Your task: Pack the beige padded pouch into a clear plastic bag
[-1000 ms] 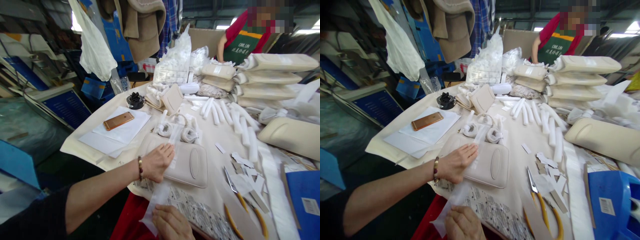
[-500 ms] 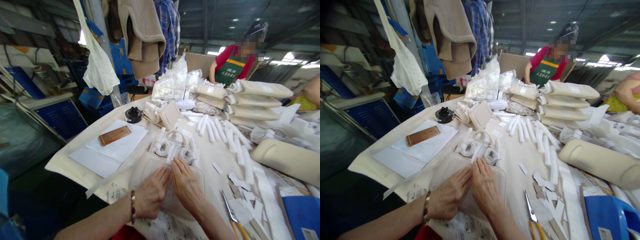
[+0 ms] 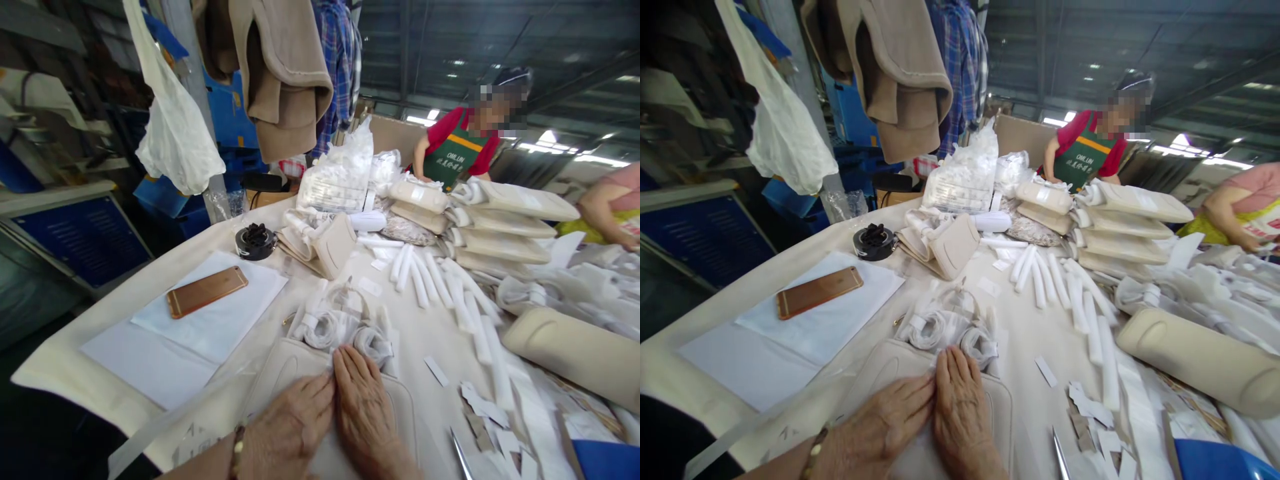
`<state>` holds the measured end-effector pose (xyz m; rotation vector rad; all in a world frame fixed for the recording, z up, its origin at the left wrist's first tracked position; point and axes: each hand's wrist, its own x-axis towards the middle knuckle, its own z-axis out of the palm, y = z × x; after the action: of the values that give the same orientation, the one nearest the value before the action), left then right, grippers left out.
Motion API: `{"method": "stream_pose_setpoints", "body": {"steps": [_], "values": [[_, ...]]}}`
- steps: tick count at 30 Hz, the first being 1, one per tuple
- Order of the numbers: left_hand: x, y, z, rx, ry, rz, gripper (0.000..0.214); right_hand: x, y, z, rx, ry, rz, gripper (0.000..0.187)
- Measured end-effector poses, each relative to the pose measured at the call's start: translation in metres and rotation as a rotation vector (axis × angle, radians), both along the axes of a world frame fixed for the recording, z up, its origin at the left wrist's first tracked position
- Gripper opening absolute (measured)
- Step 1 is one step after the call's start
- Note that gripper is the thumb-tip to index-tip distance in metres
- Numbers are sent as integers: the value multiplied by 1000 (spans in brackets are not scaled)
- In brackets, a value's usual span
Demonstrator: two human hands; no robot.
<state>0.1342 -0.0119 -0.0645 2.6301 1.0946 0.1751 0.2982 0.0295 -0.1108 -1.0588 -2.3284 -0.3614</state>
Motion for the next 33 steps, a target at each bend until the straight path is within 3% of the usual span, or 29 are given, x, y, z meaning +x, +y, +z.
{"method": "stream_pose_setpoints", "body": {"steps": [2, 8, 11, 15, 18, 21, 24, 29, 33], "values": [[0, 3, -11, 51, -35, 39, 62, -1, 2, 5, 2, 20, 6, 43], [-3, -1, -49, 328, 33, -56, 56, -7, 34, 33, -119, -66, -116, 38], [-3, -4, -60, 474, -22, 29, 31, -10, 53, 28, -131, -139, -135, 39], [0, -3, -74, 600, -59, 34, 27, -10, 64, 13, -131, -172, -102, 41], [0, -2, -66, 542, -34, -2, 29, -10, 69, 15, -254, -240, -113, 43], [-4, -2, -40, 283, 1, -34, 47, -11, 74, 26, -397, -313, -102, 43], [-7, -4, -20, 36, -14, 21, 60, -11, 78, 34, -441, -320, -77, 41], [-9, -10, -24, -8, -92, 12, 62, -7, 75, 39, -455, -295, -38, 41], [-12, -9, -29, -32, -121, 24, 60, 9, 45, 46, -445, -264, 86, 42]]}}
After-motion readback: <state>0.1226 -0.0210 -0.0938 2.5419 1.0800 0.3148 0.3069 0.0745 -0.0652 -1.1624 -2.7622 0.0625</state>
